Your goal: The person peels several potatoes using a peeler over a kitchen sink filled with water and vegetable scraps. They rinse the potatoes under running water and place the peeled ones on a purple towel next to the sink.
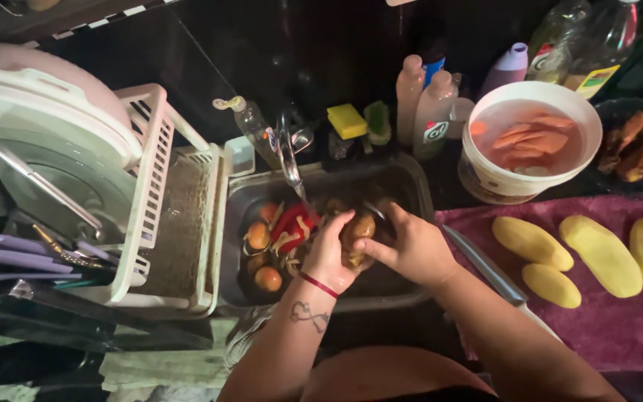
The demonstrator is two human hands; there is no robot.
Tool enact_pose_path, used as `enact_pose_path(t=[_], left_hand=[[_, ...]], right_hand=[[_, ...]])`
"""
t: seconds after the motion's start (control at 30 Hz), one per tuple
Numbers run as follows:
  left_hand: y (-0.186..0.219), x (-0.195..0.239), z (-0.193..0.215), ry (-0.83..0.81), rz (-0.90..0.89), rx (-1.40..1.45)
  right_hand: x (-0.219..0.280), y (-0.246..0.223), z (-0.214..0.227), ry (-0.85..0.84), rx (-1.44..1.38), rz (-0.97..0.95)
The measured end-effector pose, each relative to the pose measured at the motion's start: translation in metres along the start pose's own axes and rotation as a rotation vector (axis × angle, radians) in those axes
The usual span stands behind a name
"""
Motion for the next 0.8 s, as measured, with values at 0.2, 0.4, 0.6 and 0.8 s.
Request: enact_pose_path(t=[0.2,0.4,0.6,0.8], left_hand=[[0.0,0.023,-0.041,0.149,-0.186,0.032],[0.014,0.008,-0.025,0.076,-0.195,0.025],[0.024,-0.01,-0.001,-0.088,-0.196,0.003],[0.021,-0.011,0.005,-0.003,-0.116,0.144]], right_hand=[[0.015,0.036,-0.043,0.065,0.2,0.132],[0.038,0.037,-0.084,0.096,0.063,0.298],[0.003,0.011,-0.03,0.005,-0.145,0.004],[-0.031,0.032,-0.033,-0.104,-0.159,-0.063]])
Point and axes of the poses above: each hand's wrist, its own x-axis away from the middle knuckle, its own z-axis out of the back of the hand, y = z × x, the point moved 1 cm from there along -x, towards the middle knuckle, and after that the axes turned 12 degrees about z, right-handed, at the moved point
